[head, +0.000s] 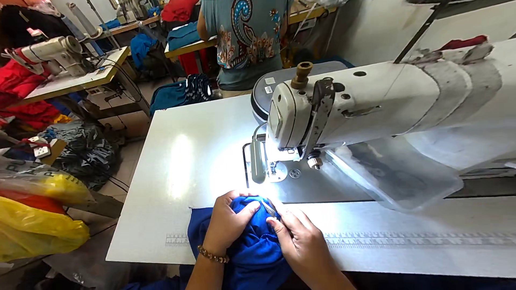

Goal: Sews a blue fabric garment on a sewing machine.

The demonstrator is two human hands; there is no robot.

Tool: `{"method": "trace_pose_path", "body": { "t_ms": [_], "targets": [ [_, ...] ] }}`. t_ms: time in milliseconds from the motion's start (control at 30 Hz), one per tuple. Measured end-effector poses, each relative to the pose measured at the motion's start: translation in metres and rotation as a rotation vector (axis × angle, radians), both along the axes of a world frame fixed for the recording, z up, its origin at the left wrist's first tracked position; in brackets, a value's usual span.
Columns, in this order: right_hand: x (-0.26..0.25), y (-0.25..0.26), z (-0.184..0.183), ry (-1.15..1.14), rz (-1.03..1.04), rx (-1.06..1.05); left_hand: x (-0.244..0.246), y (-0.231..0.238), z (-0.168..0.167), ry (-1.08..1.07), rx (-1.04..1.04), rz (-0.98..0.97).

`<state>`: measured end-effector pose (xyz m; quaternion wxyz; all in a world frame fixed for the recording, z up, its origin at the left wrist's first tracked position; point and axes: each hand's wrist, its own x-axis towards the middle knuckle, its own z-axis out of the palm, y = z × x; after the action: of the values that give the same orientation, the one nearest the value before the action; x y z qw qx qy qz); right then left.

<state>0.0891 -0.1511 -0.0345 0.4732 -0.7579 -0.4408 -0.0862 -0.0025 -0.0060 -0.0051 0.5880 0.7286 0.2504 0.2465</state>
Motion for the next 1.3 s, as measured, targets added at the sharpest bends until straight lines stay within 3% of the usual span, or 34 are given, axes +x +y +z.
{"method": "trace_pose_path", "body": {
  "t_ms": [600,833,1300],
  "targets": [
    [0.001,-0.001,0.002,-0.008,-0.016,-0.041,0.0,0.0,-0.002,-0.019,0.05,-0.026],
    [0.007,0.001,0.01,0.129,-0.05,-0.008,0.001,-0.002,-0.002,-0.011,0.11,-0.048],
    [0.005,-0.006,0.009,-0.017,0.001,-0.045,0.0,-0.001,0.002,0.027,-0.058,0.011]
  ]
}}
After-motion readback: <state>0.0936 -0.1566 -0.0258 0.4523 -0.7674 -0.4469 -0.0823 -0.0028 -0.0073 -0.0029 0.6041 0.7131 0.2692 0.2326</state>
